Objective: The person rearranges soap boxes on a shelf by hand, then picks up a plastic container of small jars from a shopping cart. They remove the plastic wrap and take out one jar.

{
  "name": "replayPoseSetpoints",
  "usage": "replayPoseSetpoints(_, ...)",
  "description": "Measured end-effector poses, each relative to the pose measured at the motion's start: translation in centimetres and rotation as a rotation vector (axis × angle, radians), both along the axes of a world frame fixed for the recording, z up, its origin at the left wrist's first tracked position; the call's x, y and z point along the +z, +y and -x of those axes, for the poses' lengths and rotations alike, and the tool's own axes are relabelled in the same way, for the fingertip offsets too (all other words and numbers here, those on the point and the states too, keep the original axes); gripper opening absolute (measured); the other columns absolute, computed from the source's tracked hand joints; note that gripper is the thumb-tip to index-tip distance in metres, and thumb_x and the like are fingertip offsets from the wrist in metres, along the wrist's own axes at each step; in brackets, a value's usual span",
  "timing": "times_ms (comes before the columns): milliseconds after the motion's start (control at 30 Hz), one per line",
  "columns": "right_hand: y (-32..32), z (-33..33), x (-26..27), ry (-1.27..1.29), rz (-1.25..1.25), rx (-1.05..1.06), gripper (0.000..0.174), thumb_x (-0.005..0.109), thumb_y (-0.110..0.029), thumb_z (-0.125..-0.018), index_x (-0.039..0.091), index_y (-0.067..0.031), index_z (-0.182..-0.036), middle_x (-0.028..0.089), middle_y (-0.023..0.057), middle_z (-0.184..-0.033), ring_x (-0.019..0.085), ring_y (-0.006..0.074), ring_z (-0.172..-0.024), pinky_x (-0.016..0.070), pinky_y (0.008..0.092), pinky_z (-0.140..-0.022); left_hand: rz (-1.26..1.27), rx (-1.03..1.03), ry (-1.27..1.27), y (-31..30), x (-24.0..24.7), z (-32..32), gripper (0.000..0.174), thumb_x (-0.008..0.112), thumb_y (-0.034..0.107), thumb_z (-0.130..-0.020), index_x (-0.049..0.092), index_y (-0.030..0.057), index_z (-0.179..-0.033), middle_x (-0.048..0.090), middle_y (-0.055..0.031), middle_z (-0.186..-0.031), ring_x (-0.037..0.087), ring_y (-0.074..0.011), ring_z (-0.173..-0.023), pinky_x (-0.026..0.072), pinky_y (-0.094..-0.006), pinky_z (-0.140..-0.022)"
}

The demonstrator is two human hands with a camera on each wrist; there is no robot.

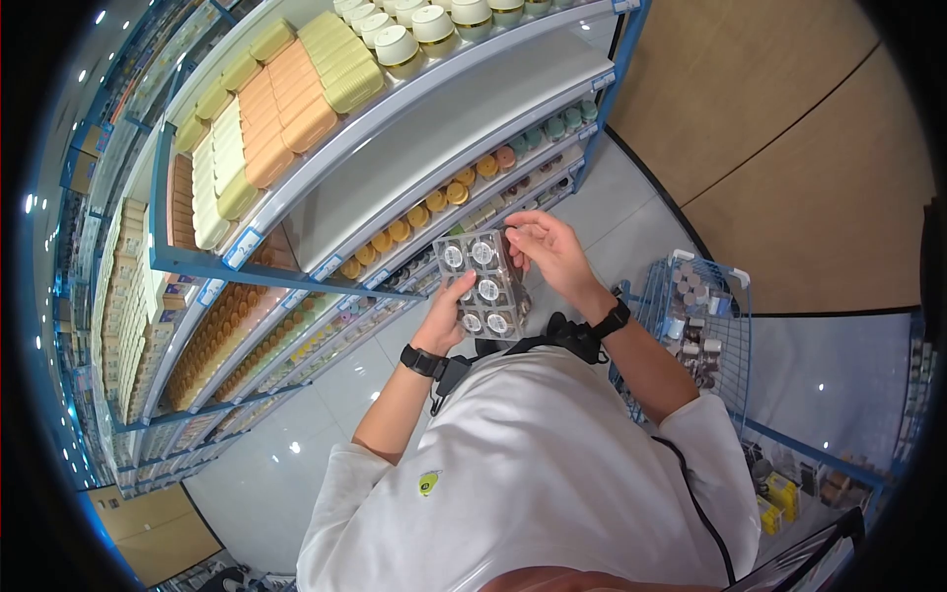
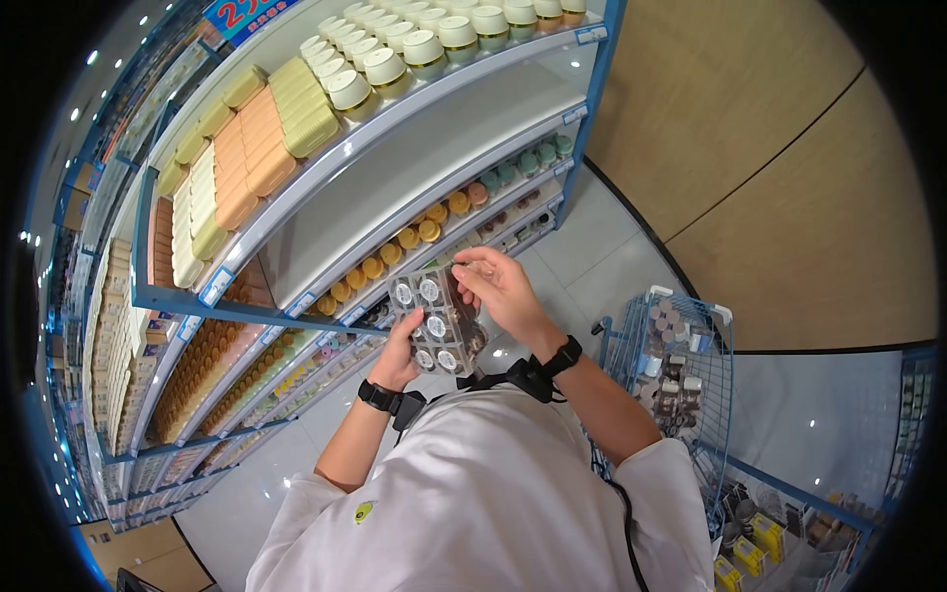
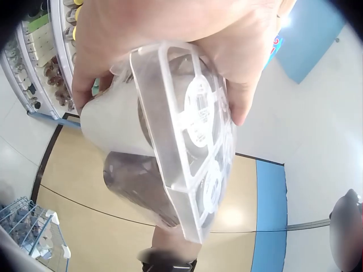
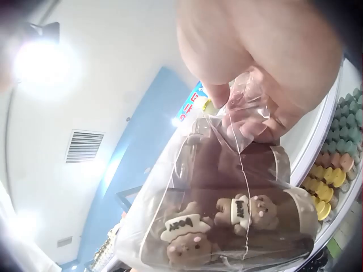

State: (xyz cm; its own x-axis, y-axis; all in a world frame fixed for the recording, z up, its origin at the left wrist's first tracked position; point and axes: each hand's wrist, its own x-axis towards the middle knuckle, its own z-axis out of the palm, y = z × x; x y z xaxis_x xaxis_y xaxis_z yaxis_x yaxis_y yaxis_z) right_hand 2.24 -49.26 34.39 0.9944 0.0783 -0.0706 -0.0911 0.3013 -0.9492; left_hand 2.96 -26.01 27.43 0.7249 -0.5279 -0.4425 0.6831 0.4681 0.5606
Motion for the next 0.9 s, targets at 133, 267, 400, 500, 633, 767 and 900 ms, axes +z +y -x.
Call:
replayPoseSetpoints(133, 0.3, -1.5, 0.1, 0.053, -0.044, -0.059, 0.025, 0.060, -0.015, -0.107, 0.069, -0.0015, -0.127, 0.064, -0.0009, -0.087, 0.059, 0.0081, -0.077, 0.0462, 0.0234, -0.068, 0.049, -0.048, 0.023, 0.2, -0.7, -1.4, 0.056, 0.070, 0.025, -0.100, 0.047, 0.0036, -0.146, 0.065, -0.0129, -0.133, 0.069, -0.0251, -0.116, 0.0608, -0.0430, -0.097)
replayPoseSetpoints(267, 1.6, -4.4, 1.9, -0.204, 0.527, -0.164, 0.022, 0.061, -0.011, -0.103, 0.075, -0.0009, -0.116, 0.063, 0.0005, -0.086, 0.060, 0.0130, -0.079, 0.0475, 0.0261, -0.073, 0.055, 0.004, -0.158, -0.1, -1.9, -4.6, 0.059, 0.073, 0.031, -0.098, 0.050, 0.0024, -0.145, 0.067, -0.0131, -0.132, 0.070, -0.0262, -0.116, 0.0596, -0.0439, -0.099)
replayPoseSetpoints(400, 1.6, -7.7, 1.8, -0.543, 0.598, -0.250, 0.025, 0.060, -0.011, -0.102, 0.075, -0.0014, -0.119, 0.066, 0.0075, -0.096, 0.063, 0.0201, -0.093, 0.0498, 0.0306, -0.089, 0.096, 0.031, -0.231, 0.0, -2.9, -6.8, 0.067, 0.070, 0.052, -0.096, 0.058, 0.0040, -0.141, 0.070, -0.0133, -0.130, 0.068, -0.0300, -0.119, 0.0543, -0.0493, -0.107)
replayPoseSetpoints(500, -0.5, -10.3, 1.1, -0.338, 0.349, 0.100, 0.034, 0.052, -0.005, -0.099, 0.071, -0.0004, -0.128, 0.067, 0.0086, -0.125, 0.062, 0.0187, -0.116, 0.0476, 0.0308, -0.101, 0.182, 0.128, -0.126, 0.2, -3.4, -7.1, 0.067, 0.065, 0.052, -0.098, 0.055, 0.0047, -0.144, 0.068, -0.0149, -0.134, 0.066, -0.0320, -0.122, 0.0525, -0.0506, -0.108)
replayPoseSetpoints(633, -1.5, -12.7, 0.7, -0.162, 0.179, 0.501, 0.051, 0.052, 0.006, -0.091, 0.062, -0.0002, -0.140, 0.063, 0.0084, -0.140, 0.059, 0.0163, -0.126, 0.0473, 0.0322, -0.106, 0.176, 0.231, -0.041, -0.1, -1.6, -6.4, 0.071, 0.058, 0.057, -0.100, 0.053, 0.0042, -0.147, 0.064, -0.0181, -0.140, 0.065, -0.0357, -0.125, 0.0509, -0.0538, -0.110)
replayPoseSetpoints(767, -0.3, -15.0, -0.8, -0.139, 0.130, 0.633, 0.057, 0.072, 0.002, -0.090, 0.057, -0.0006, -0.145, 0.062, 0.0095, -0.138, 0.060, 0.0147, -0.123, 0.0487, 0.0305, -0.104, 0.161, 0.242, -0.034, 1.1, -1.5, -7.2, 0.072, 0.052, 0.058, -0.102, 0.050, 0.0042, -0.149, 0.062, -0.0200, -0.142, 0.063, -0.0372, -0.127, 0.0496, -0.0548, -0.111)
replayPoseSetpoints(900, 2.1, -18.7, -1.6, -0.266, 0.345, 0.642, 0.058, 0.083, -0.006, -0.089, 0.059, 0.0000, -0.142, 0.060, 0.0076, -0.134, 0.060, 0.0141, -0.119, 0.0499, 0.0289, -0.102, 0.185, 0.177, 0.027, 3.8, -1.7, -9.9, 0.069, 0.047, 0.057, -0.105, 0.049, 0.0045, -0.150, 0.062, -0.0196, -0.142, 0.064, -0.0359, -0.126, 0.0509, -0.0533, -0.110)
